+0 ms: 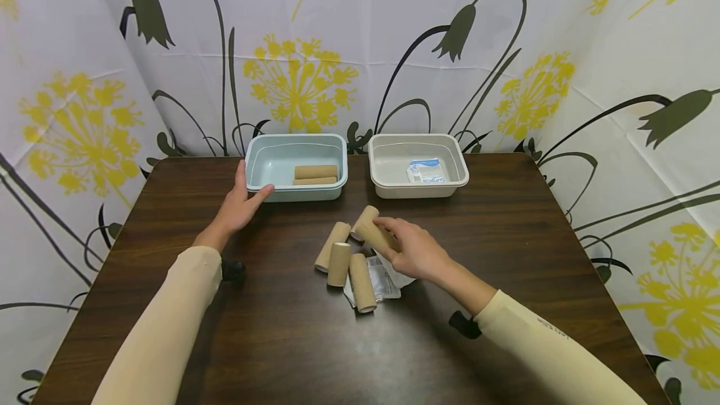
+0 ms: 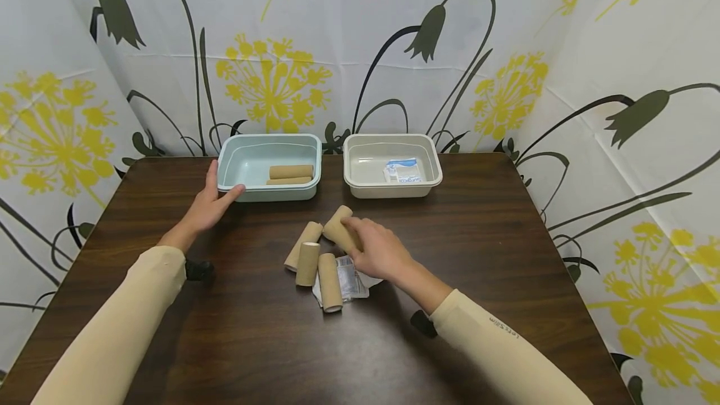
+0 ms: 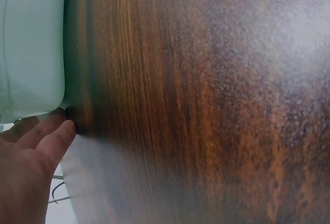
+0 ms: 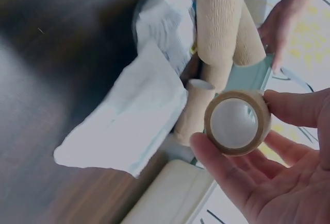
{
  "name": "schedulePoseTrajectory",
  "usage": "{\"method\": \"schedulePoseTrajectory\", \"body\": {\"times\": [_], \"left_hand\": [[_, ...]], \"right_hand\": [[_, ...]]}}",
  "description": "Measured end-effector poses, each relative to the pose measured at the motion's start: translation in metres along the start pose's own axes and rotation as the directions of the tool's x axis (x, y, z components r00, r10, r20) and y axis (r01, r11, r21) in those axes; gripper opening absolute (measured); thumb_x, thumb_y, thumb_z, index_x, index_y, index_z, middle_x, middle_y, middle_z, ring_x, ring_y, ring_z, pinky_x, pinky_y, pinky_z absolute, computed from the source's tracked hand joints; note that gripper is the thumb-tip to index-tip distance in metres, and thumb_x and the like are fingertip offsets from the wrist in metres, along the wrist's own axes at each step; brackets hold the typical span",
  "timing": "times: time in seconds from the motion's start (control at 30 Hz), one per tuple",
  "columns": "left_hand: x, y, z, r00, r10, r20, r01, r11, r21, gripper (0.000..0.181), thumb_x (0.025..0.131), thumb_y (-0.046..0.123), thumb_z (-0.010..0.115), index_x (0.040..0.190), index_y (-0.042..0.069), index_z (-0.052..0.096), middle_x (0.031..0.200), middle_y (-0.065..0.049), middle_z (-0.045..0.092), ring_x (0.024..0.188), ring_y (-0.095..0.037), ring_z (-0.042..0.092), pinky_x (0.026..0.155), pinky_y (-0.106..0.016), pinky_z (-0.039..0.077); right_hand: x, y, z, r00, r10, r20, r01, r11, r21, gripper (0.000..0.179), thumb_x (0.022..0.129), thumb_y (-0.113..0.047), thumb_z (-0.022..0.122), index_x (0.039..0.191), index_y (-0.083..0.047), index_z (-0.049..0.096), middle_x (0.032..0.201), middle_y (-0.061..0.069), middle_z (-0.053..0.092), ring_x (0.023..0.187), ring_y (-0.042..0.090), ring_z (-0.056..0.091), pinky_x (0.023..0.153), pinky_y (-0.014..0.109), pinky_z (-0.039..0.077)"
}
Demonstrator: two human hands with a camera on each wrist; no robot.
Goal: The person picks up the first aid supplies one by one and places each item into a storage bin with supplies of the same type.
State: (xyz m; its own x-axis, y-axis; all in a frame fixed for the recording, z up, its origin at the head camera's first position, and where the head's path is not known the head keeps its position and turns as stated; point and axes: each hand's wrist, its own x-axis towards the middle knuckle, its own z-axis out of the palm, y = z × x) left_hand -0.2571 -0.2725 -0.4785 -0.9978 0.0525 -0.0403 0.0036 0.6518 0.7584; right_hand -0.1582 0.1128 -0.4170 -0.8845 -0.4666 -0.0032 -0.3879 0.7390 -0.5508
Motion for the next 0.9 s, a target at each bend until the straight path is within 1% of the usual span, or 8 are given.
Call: {"method": "schedulePoseTrajectory", "body": {"times": [0.1,0.2,0.33,0.5,0.6,0.7,0.83,0.9], "left_hand": [[0.001,0.0,0.0,1.0,-0.004,0.0,0.004,1.0,0.003,0.099,0.096,0.059,0.049,0.154,0.021,-0.023,0.16,-0.026,0.004,0.143,-0.049,0.015,0.11,-0.064,0.014],[0.001,0.0,0.001,1.0,-0.006,-0.003,0.006,1.0,0.014,0.099,0.096,0.06,0.048,0.154,0.021,-0.022,0.16,-0.026,0.004,0.143,-0.049,0.015,0.11,-0.064,0.015],[0.002,-0.001,0.001,1.0,-0.008,-0.008,0.008,1.0,0.025,0.099,0.096,0.061,0.048,0.154,0.021,-0.022,0.16,-0.025,0.005,0.143,-0.049,0.016,0.11,-0.064,0.015],[0.001,-0.002,0.001,1.0,-0.013,-0.002,0.013,1.0,0.021,0.1,0.096,0.061,0.048,0.154,0.022,-0.023,0.161,-0.024,0.003,0.143,-0.048,0.015,0.11,-0.064,0.015],[0.001,-0.002,0.001,1.0,-0.011,0.003,0.011,1.0,0.018,0.1,0.095,0.061,0.048,0.154,0.021,-0.023,0.161,-0.024,0.003,0.143,-0.048,0.014,0.11,-0.064,0.015],[0.0,-0.002,0.0,1.0,-0.008,0.008,0.008,1.0,0.016,0.1,0.096,0.061,0.048,0.153,0.022,-0.024,0.161,-0.024,0.003,0.143,-0.048,0.015,0.109,-0.065,0.015],[-0.001,-0.002,-0.001,1.0,0.0,0.003,0.0,1.0,0.011,0.099,0.096,0.06,0.048,0.153,0.023,-0.024,0.16,-0.025,0.004,0.142,-0.049,0.016,0.109,-0.066,0.015],[-0.001,-0.002,0.0,1.0,0.001,-0.001,-0.001,1.0,0.007,0.099,0.096,0.06,0.048,0.154,0.023,-0.023,0.16,-0.025,0.005,0.142,-0.049,0.017,0.109,-0.066,0.015]], "right_hand": [[0.012,-0.002,-0.005,0.999,-0.036,-0.007,0.035,0.999,-0.034,0.056,0.09,-0.007,0.069,0.143,-0.01,0.05,0.132,0.011,0.058,0.109,0.027,0.061,0.088,0.045,0.05],[0.028,-0.004,-0.01,0.997,-0.07,-0.027,0.067,0.994,-0.087,0.057,0.09,-0.006,0.068,0.143,-0.011,0.049,0.133,0.009,0.058,0.11,0.025,0.059,0.089,0.045,0.049],[0.054,-0.004,-0.013,0.988,-0.148,-0.052,0.137,0.975,-0.174,0.058,0.088,-0.004,0.067,0.143,-0.014,0.05,0.131,0.005,0.058,0.107,0.023,0.06,0.087,0.043,0.049],[0.085,-0.005,-0.004,0.969,-0.247,-0.021,0.228,0.921,-0.316,0.064,0.086,-0.001,0.065,0.145,-0.017,0.047,0.134,0.0,0.054,0.111,0.019,0.058,0.077,0.038,0.051],[0.1,-0.008,0.007,0.957,-0.29,-0.002,0.268,0.886,-0.379,0.065,0.087,0.001,0.061,0.147,-0.018,0.045,0.139,0.0,0.05,0.119,0.019,0.053,0.076,0.035,0.051],[0.113,-0.016,0.018,0.939,-0.345,-0.013,0.308,0.856,-0.416,0.062,0.09,0.001,0.057,0.147,-0.018,0.045,0.139,0.002,0.051,0.121,0.021,0.052,0.081,0.036,0.051],[0.128,-0.025,0.027,0.907,-0.418,-0.039,0.355,0.813,-0.461,0.061,0.088,0.004,0.057,0.145,-0.015,0.046,0.139,0.003,0.051,0.121,0.023,0.053,0.094,0.037,0.045],[0.135,-0.028,0.031,0.899,-0.437,-0.039,0.365,0.794,-0.486,0.063,0.086,0.005,0.058,0.145,-0.014,0.046,0.14,0.003,0.05,0.123,0.022,0.051,0.099,0.037,0.042]]}}
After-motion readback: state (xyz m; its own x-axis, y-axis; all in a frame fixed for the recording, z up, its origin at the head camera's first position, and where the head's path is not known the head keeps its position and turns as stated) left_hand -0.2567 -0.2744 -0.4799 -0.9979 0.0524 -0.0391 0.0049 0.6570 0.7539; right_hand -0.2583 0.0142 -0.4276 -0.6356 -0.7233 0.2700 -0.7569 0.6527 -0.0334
